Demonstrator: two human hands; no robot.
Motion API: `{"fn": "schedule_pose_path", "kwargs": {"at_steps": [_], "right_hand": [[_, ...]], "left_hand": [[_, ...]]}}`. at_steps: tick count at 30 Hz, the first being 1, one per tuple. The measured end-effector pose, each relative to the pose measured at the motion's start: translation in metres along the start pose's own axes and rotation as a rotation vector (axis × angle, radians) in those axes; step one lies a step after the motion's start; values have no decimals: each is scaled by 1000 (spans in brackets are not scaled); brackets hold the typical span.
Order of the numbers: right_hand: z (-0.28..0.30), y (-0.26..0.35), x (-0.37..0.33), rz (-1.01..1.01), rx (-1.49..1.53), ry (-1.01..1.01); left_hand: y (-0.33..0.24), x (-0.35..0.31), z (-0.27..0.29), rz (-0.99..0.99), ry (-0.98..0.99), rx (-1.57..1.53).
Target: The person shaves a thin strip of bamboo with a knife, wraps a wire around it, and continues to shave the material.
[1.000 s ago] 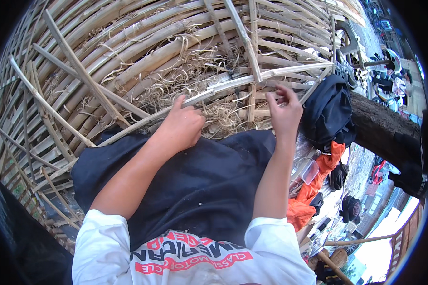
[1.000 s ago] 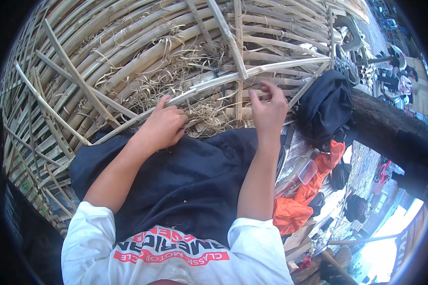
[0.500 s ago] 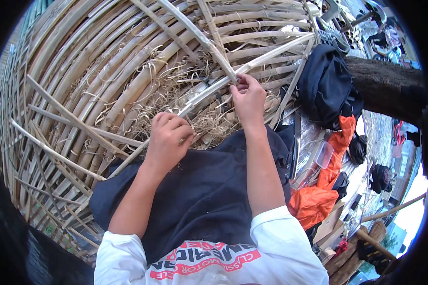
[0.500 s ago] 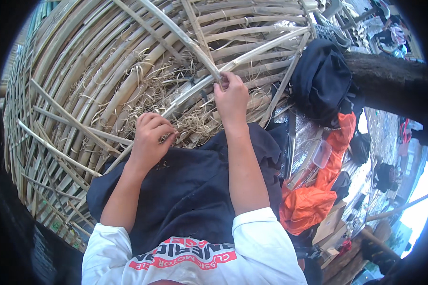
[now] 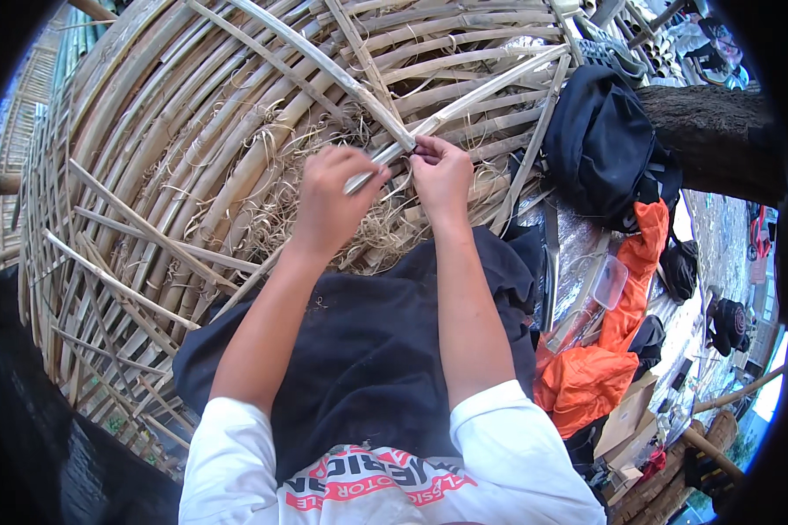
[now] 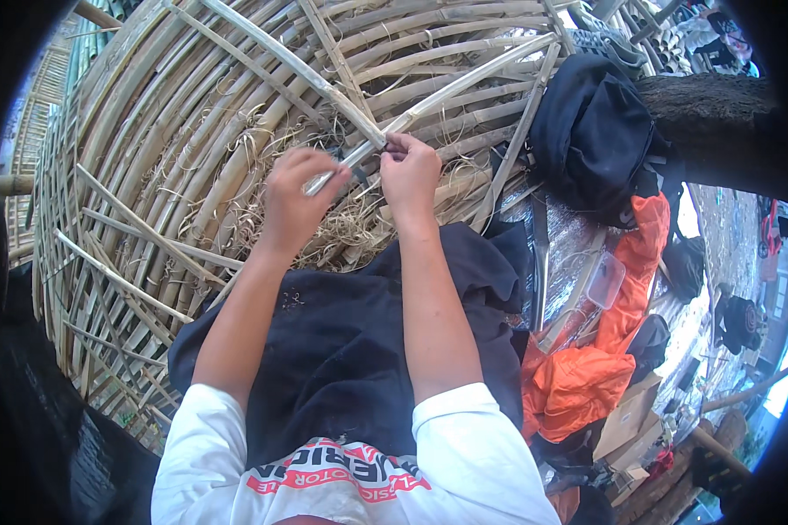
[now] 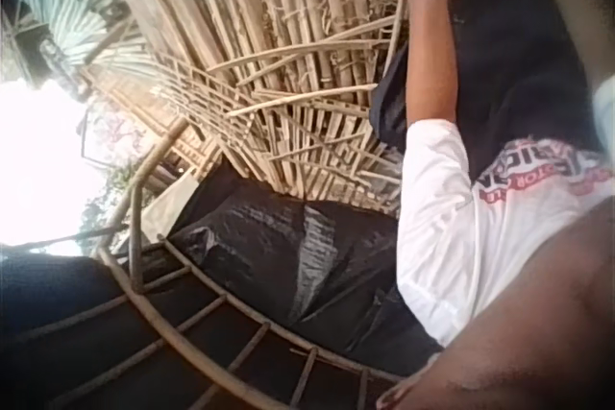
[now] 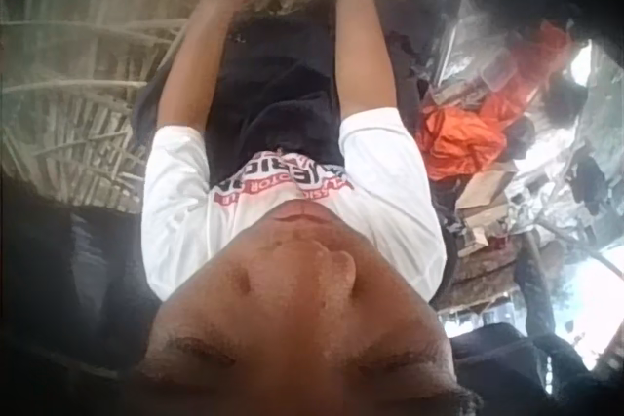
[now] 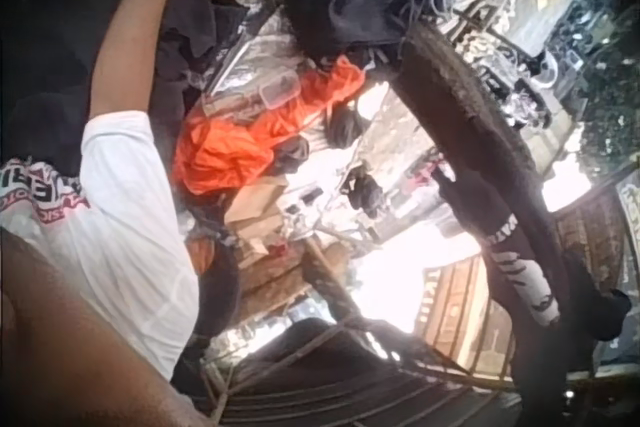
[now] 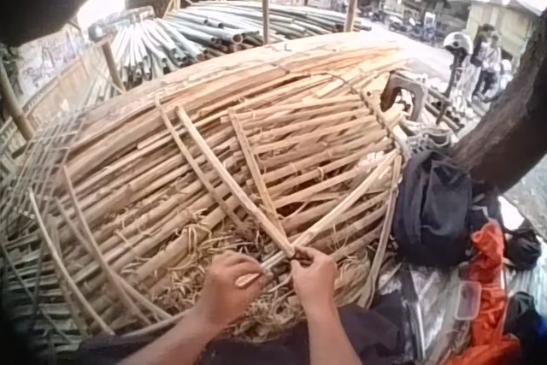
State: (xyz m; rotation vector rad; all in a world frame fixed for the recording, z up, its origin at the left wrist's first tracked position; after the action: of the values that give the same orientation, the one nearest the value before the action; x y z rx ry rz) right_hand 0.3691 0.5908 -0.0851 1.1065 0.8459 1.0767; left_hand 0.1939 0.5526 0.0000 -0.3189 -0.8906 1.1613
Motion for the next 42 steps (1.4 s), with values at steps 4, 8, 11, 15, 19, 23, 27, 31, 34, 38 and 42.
{"fn": "schedule_pose_path", "kwargs": {"at_steps": [4, 8, 11, 15, 19, 23, 27, 31, 34, 38, 42], "right_hand": [[-3, -6, 4, -4, 72, 31], [-3, -14, 6, -50, 160, 71], [-3, -12, 6, -74, 201, 83], [-3, -14, 5, -133, 266, 90], [-3, -16, 4, -185, 163, 184], [-11, -26, 6, -155, 265, 160], [-15, -39, 10, -198, 339, 161], [-19, -38, 9, -183, 349, 173], [-17, -34, 9, -193, 354, 185], [-15, -35, 9, -232, 357, 166], [-7, -34, 17, -147, 377, 115]], "left_hand": [[20, 27, -42, -9, -72, 15], [34, 32, -66, 114, -47, -77], [42, 31, -69, 188, -29, -106], [42, 30, -70, 210, -10, -108], [40, 28, -72, 161, -41, -74], [42, 26, -67, 196, -29, -5], [34, 25, -69, 131, -63, 8], [37, 18, -67, 105, -133, 2], [36, 18, -70, 98, -155, 30], [35, 15, -73, 97, -184, 25], [34, 13, -77, 88, -181, 48]]}}
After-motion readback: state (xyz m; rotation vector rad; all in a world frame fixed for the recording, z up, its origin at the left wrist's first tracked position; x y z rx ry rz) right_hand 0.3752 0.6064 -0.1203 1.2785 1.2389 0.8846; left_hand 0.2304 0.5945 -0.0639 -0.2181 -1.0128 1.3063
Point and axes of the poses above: each hand's wrist, its own x-axis towards the middle knuckle, its own z-axis out of the back of the hand, y = z × x, the point moved 7 cm from there along x, towards the middle knuckle, and after that the axes turned 4 degrees about x, right-handed, at the moved point
